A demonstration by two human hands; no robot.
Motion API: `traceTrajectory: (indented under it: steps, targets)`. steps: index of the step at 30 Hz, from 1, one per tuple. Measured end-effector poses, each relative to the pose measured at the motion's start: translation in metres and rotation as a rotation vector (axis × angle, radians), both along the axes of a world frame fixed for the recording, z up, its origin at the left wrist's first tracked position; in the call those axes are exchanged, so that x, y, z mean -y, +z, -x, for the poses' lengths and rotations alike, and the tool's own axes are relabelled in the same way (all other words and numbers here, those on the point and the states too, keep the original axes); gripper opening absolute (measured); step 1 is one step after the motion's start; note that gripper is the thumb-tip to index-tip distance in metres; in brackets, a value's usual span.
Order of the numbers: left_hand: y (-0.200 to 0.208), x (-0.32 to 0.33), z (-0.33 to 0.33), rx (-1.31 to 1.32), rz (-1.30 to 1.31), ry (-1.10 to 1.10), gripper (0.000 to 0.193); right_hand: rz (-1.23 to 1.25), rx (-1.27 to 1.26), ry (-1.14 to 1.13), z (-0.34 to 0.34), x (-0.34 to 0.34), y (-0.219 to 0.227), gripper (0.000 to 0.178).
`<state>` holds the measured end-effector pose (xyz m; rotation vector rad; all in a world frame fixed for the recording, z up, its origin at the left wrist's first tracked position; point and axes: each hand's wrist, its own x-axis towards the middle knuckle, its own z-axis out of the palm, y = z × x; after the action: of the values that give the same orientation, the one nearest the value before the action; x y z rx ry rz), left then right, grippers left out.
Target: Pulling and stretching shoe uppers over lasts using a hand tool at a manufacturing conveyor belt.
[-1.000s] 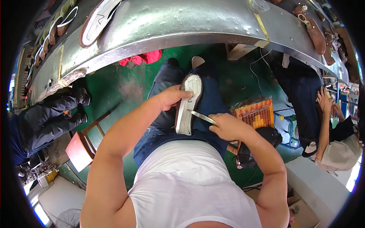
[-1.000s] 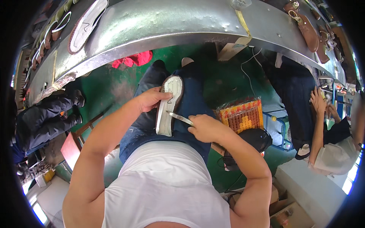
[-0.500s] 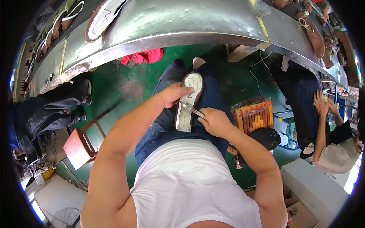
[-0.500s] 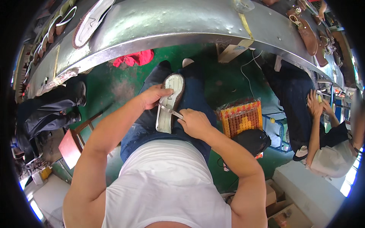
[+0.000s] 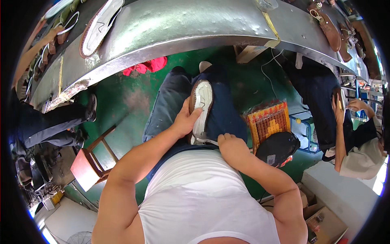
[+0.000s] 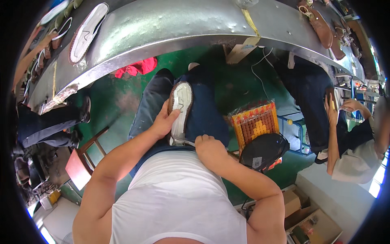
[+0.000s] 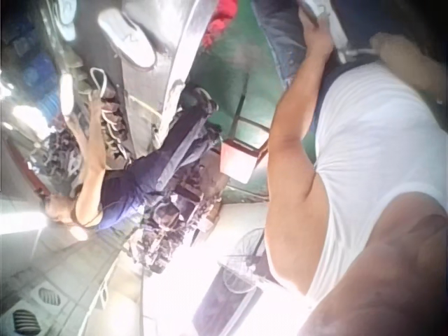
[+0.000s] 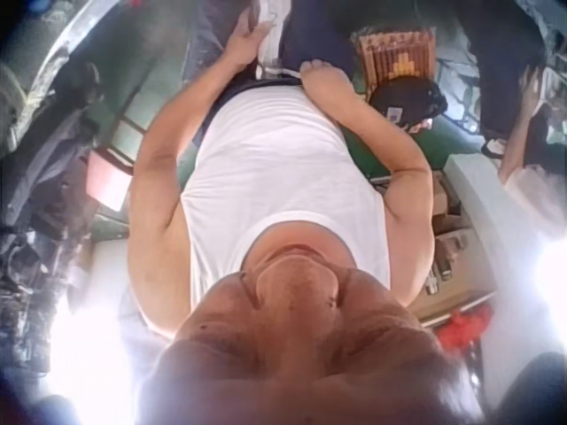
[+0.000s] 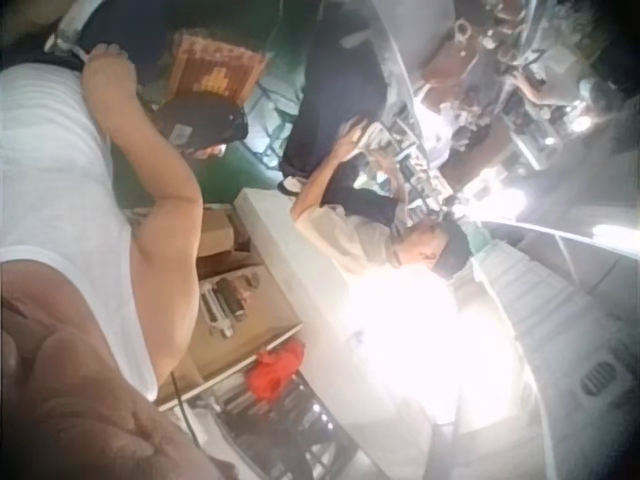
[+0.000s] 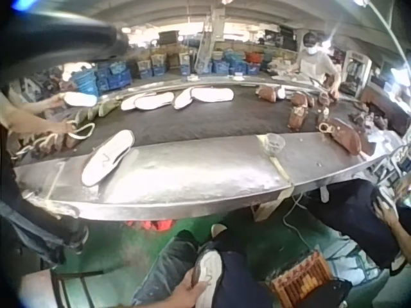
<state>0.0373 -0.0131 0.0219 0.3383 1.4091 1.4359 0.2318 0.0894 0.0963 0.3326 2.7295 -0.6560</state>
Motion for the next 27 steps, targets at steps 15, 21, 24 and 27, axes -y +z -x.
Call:
traceTrajectory:
  steps: [15,21,24,27]
  targets:
    - [-0.011,0.034,-0.012,-0.404,0.133,-0.2,0.094,0.998,0.73,-0.167,0.024,-0.097,0.003,0.03]
    - [-0.001,0.035,-0.011,-0.501,0.126,-0.258,0.106,0.474,-0.028,-0.23,0.043,-0.037,-0.01,0.033]
    - [-0.003,0.042,0.009,-0.476,0.06,-0.276,0.107,0.145,-0.118,-0.054,0.039,-0.033,-0.031,0.033]
    - [0.063,0.04,0.029,-0.024,-0.105,-0.201,0.09,0.518,-0.071,-0.301,0.028,-0.054,-0.032,0.036]
